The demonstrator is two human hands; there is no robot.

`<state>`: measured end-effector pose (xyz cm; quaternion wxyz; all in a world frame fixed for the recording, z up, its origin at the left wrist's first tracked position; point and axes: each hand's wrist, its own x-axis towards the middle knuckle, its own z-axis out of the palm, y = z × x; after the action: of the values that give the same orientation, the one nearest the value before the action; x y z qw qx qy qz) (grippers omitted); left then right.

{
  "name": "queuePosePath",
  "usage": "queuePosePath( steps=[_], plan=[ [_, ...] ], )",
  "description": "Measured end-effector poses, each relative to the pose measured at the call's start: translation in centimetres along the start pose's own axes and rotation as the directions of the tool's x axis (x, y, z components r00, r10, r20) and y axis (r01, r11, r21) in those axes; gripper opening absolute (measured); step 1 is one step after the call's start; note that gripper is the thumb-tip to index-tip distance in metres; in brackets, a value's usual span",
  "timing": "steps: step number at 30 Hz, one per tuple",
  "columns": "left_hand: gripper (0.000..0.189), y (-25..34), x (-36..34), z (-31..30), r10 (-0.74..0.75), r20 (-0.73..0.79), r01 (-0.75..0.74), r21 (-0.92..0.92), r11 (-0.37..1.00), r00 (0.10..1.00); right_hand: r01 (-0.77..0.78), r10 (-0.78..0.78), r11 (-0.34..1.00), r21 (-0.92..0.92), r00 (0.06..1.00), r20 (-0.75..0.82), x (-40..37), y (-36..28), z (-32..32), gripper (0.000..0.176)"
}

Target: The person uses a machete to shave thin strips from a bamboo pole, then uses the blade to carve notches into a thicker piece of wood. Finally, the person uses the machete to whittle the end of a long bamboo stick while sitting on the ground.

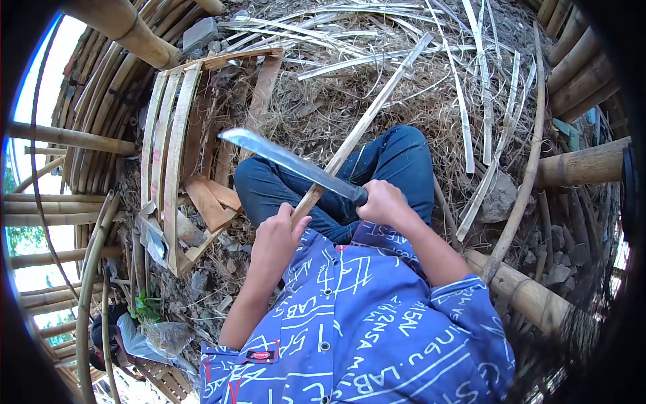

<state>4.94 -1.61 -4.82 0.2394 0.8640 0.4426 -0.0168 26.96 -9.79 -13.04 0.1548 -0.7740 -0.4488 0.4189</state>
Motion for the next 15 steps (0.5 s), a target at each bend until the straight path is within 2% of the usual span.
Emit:
queuePosePath(
  steps=[5,7,9,10,12,14,15],
  plan=[
    [0.034,0.0,-0.2,0.4,-0.014,0.02,0.015,-0.024,1.0,1.0,-0.004,0.006,0.993,-0.119,1.0,0.016,0.6,0.2,-1.4,0.028],
    [0.035,-0.5,-1.2,-0.2,-0.056,0.022,0.057,-0.046,0.997,0.998,-0.04,0.01,0.964,-0.264,0.994,-0.113,0.8,0.7,-2.3,0.028],
    [0.035,-1.3,-2.5,-1.5,-0.092,0.025,0.093,-0.056,0.994,0.995,-0.328,0.291,0.938,-0.116,0.922,-0.254,2.7,4.8,-4.6,0.03],
    [0.036,-1.6,-3.4,-2.3,-0.12,0.051,0.124,-0.079,0.989,0.992,-0.367,0.336,0.928,-0.068,0.9,-0.277,3.9,8.6,-5.8,0.031],
    [0.036,-1.8,-4.2,-2.4,-0.139,0.052,0.143,-0.079,0.987,0.989,-0.401,0.368,0.914,-0.055,0.88,-0.302,4.3,12.2,-8.1,0.033],
    [0.036,-1.5,-3.8,-2.2,-0.152,0.048,0.154,-0.049,0.987,0.987,-0.364,0.332,0.928,-0.081,0.904,-0.27,3.2,11.4,-9.4,0.031],
    [0.036,-1.2,-3.4,-2.1,-0.143,0.049,0.144,-0.017,0.989,0.988,-0.323,0.302,0.945,-0.051,0.922,-0.244,1.8,8.8,-9.2,0.03]
  ],
)
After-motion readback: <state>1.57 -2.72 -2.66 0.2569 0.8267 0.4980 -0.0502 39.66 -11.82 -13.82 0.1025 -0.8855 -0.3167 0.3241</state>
